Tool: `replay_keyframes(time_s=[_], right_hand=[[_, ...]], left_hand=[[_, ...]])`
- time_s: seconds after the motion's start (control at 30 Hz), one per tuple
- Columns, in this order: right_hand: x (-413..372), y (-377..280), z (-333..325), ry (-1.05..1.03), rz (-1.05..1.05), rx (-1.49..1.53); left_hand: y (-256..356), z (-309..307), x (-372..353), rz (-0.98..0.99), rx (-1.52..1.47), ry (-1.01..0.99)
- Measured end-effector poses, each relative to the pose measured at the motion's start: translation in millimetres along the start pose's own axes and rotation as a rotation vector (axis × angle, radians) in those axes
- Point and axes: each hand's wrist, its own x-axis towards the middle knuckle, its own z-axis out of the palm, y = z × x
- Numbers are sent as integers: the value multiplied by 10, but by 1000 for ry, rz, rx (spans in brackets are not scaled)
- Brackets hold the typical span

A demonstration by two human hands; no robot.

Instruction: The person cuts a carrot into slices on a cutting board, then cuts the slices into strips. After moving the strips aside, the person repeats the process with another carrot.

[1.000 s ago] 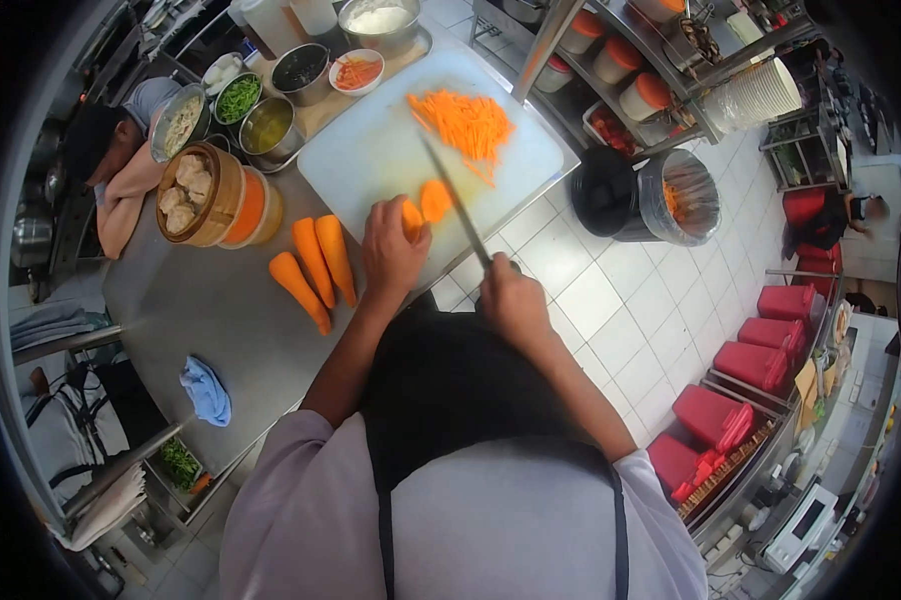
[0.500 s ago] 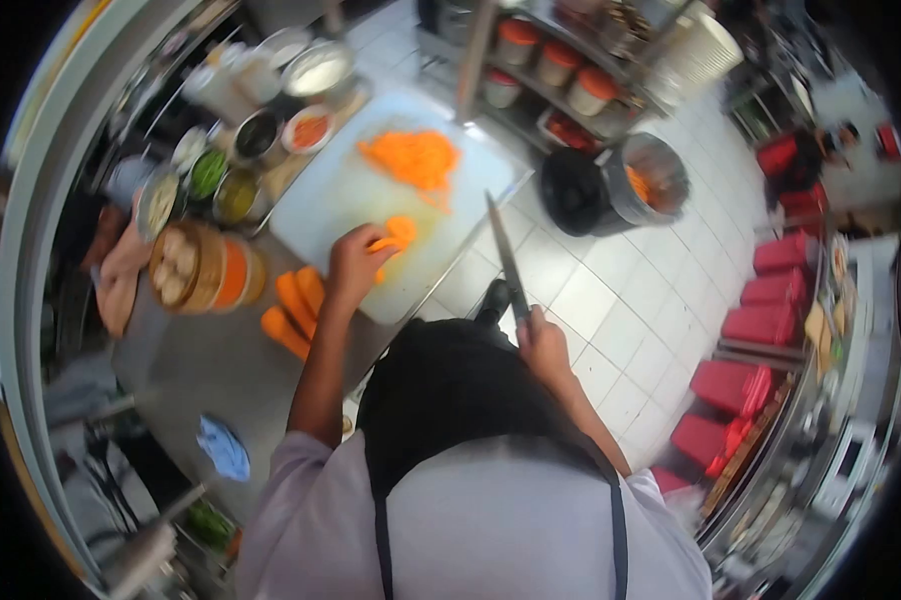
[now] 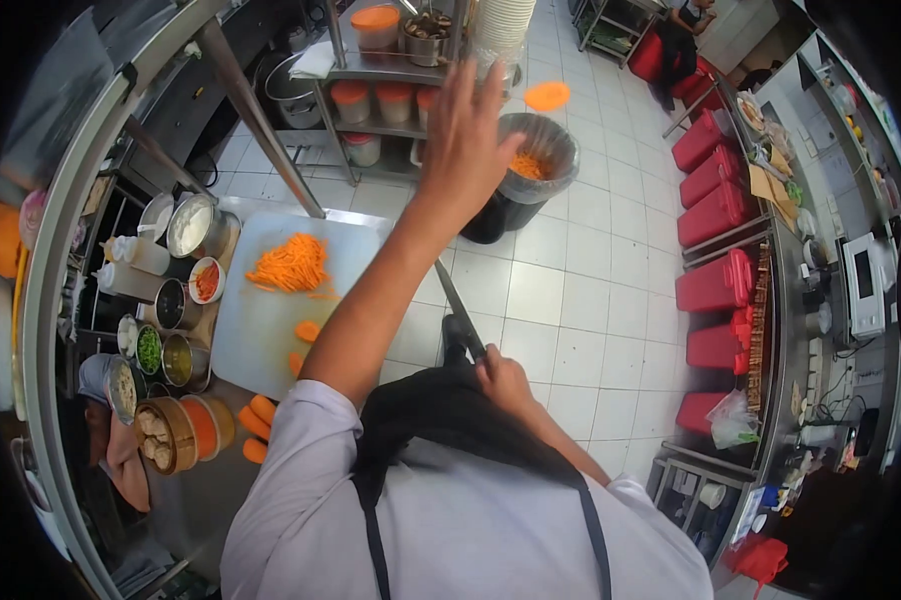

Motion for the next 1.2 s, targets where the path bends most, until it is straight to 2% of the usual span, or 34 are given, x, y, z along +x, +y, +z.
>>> replay_keyframes(time_s=[0.1,0.2,0.3,0.47,0.57,0.67,0.7,0.83,1.0,1.1,1.2], right_hand=[[47,47,-63,-4,25,-12],[11,109,-44,-35,60,5],[113,106,-98,-88,9,4],[400,-143,-26,-222,-126,-90],[639,-517,76,-345,-307,-128],[839,-900,173,-426,-515,-190],[882,-1063,230,-449,-572,-205],[905,-1365,556,-500,-707,-238],[785,-1416,840,-507,-702,-325],[715,-1414,885,-482,-687,-310],[686,-1451,855,-476,-673,-297]], left_hand=[[-234,54,-531,-168,-74,-143],[-633,-342,-1427,-390,-39,-305],[-861,-1047,-2153,-555,122,-157],[-793,-2121,-3095,-854,441,45],[-658,-2283,-3548,-1020,503,64],[-553,-2196,-3745,-1192,471,96],[-613,-2153,-3904,-1150,487,75],[-589,-2040,-3831,-1189,417,164],[-599,-1944,-3805,-1082,469,185],[-631,-1876,-3877,-892,488,210],[-626,-1796,-3860,-951,330,305]])
